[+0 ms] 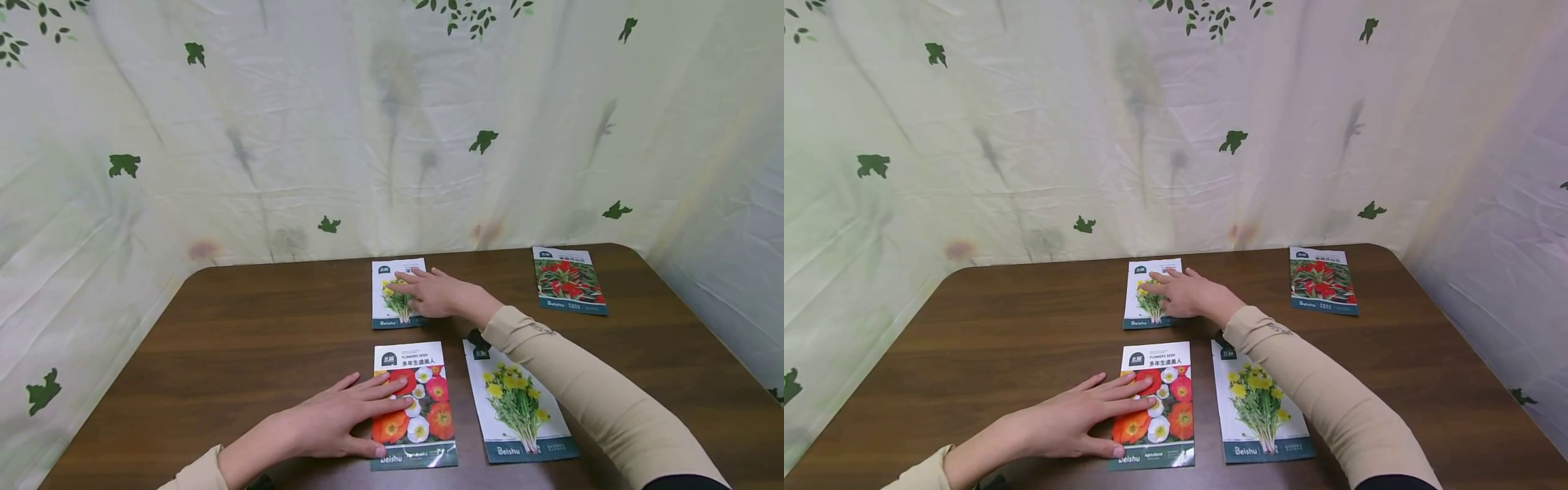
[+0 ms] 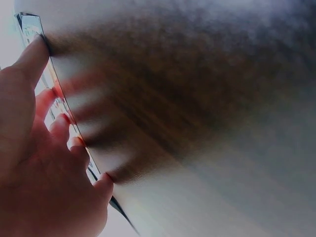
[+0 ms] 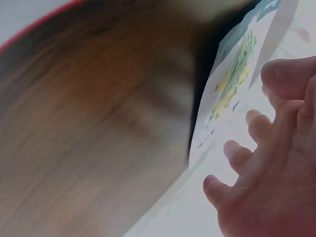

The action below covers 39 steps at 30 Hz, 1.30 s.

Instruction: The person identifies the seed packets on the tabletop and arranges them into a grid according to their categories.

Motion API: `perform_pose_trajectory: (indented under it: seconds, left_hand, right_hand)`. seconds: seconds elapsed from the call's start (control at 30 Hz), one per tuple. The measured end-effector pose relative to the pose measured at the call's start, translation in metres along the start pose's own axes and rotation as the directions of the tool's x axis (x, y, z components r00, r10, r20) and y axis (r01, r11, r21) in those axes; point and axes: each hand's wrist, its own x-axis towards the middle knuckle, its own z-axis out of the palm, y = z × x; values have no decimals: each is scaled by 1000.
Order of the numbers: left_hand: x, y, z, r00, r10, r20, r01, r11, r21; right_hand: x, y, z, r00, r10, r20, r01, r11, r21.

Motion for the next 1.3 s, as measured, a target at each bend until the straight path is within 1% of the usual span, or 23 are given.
perform_pose_trajectory:
  seconds: [0.27,0.33,0.5,0.6,0.77,1.0,1.1,1.3]
  left_hand:
    - [0,0,0,1000,-14,6,14,1000,-8]
    - [0,0,0,1000,-22,11,22,1000,-12]
    - [1,0,-1,999,-31,19,31,999,-11]
    - [1,0,-1,999,-31,19,31,999,-8]
    - [0,1,-1,999,-32,21,33,999,-11]
    - [1,0,0,999,-34,20,34,999,-13]
    - [0,1,0,999,-30,13,30,1000,-6]
    - [-1,2,-2,1000,-19,5,19,1000,9]
  right_hand:
    - [-9,9,-1,999,13,-37,-15,999,-29]
    - [-12,13,0,998,24,-51,-25,1000,-19]
    - [-24,23,-1,995,45,-90,-44,999,6]
    - [-31,26,-3,993,52,-104,-52,999,-3]
    - [-44,30,-2,989,97,-114,-100,995,-21]
    - [-63,37,-2,976,165,-139,-169,986,-15]
    - [-71,41,-3,968,191,-162,-196,981,-13]
    - [-84,51,-1,950,221,-221,-237,970,-49]
